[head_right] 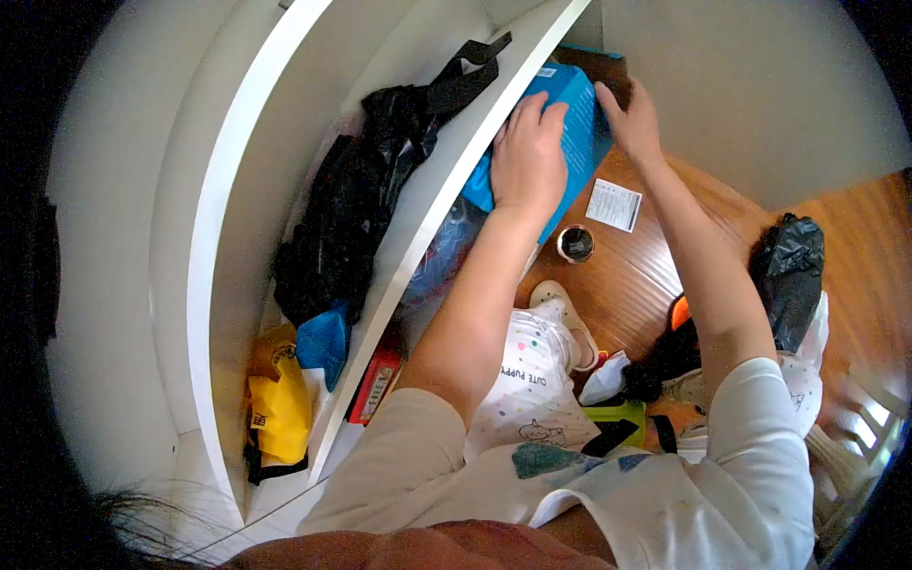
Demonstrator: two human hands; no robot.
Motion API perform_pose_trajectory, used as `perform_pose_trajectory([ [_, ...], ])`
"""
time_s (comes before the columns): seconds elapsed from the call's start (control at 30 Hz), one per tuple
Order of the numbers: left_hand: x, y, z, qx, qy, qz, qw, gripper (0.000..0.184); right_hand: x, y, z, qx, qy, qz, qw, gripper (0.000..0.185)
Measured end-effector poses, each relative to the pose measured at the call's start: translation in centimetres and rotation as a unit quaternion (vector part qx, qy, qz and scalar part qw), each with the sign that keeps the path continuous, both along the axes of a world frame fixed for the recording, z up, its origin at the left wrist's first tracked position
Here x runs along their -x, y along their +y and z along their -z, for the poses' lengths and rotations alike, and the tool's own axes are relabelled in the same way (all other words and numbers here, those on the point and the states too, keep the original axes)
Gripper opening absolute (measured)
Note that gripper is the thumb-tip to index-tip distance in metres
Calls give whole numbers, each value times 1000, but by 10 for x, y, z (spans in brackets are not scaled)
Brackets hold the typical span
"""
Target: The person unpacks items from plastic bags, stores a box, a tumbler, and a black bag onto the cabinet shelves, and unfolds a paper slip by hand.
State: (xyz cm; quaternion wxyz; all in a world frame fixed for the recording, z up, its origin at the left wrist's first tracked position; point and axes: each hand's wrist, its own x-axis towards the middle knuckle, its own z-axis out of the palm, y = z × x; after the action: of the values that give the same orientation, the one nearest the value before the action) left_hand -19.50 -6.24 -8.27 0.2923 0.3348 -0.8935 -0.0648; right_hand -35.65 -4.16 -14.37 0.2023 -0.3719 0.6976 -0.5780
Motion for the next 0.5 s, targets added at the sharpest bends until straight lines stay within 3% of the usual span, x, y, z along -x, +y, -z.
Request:
perform_pose_trajectory([
  [0.03,1,-2,0,14,23,9,1000,16,-6,2,15,-2,0,-2,1000,59],
  [0.07,2,-4,1,24,44,-4,999,21,-11,4,33,-66,-33,25,997,67],
  [0.13,0,-9,-2,9,43,-10,999,19,-40,18,26,-65,-112,3,992,87],
  [0.2,0,-12,-1,-6,38,-15,999,18,-59,18,24,-31,-43,22,998,88],
  [0.27,2,-12,4,33,130,35,990,14,-54,1,30,1,-1,34,999,85],
  [0.37,1,3,-4,-13,113,105,988,14,-34,-26,30,-14,92,23,995,77],
  [0.4,-2,11,-7,-84,38,60,994,15,-28,-33,31,-55,164,9,985,72],
  [0.43,-7,14,-14,-82,36,62,994,15,-24,-39,34,-95,235,-6,967,68],
  [0.5,-20,12,-26,-307,-204,-63,927,26,-26,-38,44,-133,242,1,961,63],
])
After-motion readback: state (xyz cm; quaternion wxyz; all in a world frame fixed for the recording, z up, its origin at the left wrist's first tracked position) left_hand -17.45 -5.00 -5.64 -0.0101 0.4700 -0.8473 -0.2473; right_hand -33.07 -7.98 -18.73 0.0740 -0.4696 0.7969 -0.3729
